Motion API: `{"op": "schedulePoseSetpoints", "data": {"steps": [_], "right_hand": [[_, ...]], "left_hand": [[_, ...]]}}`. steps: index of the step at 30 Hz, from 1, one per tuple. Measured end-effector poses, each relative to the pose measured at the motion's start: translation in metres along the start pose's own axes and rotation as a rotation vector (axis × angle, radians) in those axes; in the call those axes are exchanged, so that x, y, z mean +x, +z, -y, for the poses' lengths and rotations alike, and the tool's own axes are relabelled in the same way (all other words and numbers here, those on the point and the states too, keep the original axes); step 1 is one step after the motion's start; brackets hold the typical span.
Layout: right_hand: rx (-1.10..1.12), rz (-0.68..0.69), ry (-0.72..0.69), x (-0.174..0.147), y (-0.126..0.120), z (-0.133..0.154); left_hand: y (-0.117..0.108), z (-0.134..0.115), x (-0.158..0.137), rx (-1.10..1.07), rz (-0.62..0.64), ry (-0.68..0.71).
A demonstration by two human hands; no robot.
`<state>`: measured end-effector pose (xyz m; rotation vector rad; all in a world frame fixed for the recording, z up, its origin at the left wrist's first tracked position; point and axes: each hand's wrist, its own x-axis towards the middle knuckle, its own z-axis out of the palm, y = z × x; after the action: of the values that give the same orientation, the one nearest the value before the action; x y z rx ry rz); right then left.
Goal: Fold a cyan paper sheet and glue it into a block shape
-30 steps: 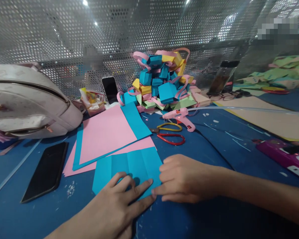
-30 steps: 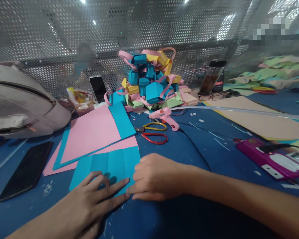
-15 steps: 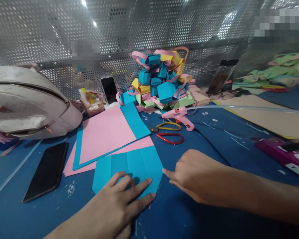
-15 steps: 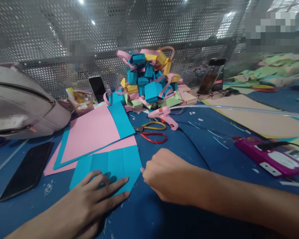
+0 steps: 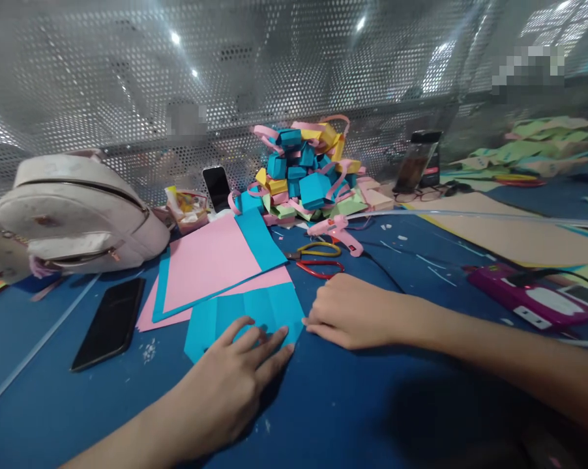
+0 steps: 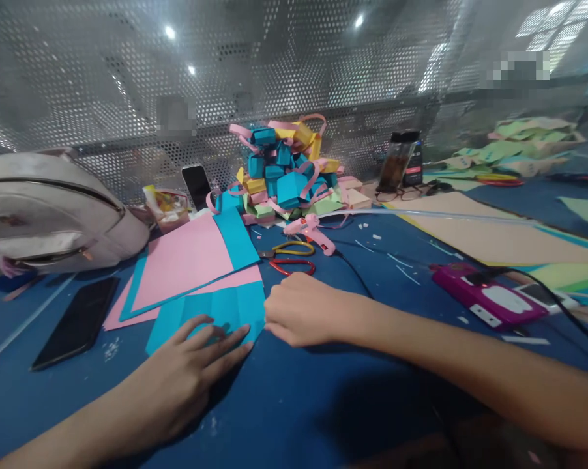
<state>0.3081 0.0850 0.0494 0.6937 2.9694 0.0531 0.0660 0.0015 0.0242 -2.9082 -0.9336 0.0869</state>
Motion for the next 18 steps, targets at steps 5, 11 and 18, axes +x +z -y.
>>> {"op": "schedulePoseSetpoints", "data": {"steps": [5,11,18], "right_hand": [[-0.054,-0.052,-0.049,-0.003,0.0,0.009],[-0.038,-0.043,-0.155,-0.011,0.002,0.023],[-0.082,0.002,0.0,-0.014,0.0,0.028]], "left_hand": [[-0.009,-0.002,0.004,-0.019,0.021,-0.023],[-0.016,-0.01,-0.005,-0.036,0.051,-0.025],[-0.017,-0.014,-0.012,-0.129,0.08,-0.061]]}}
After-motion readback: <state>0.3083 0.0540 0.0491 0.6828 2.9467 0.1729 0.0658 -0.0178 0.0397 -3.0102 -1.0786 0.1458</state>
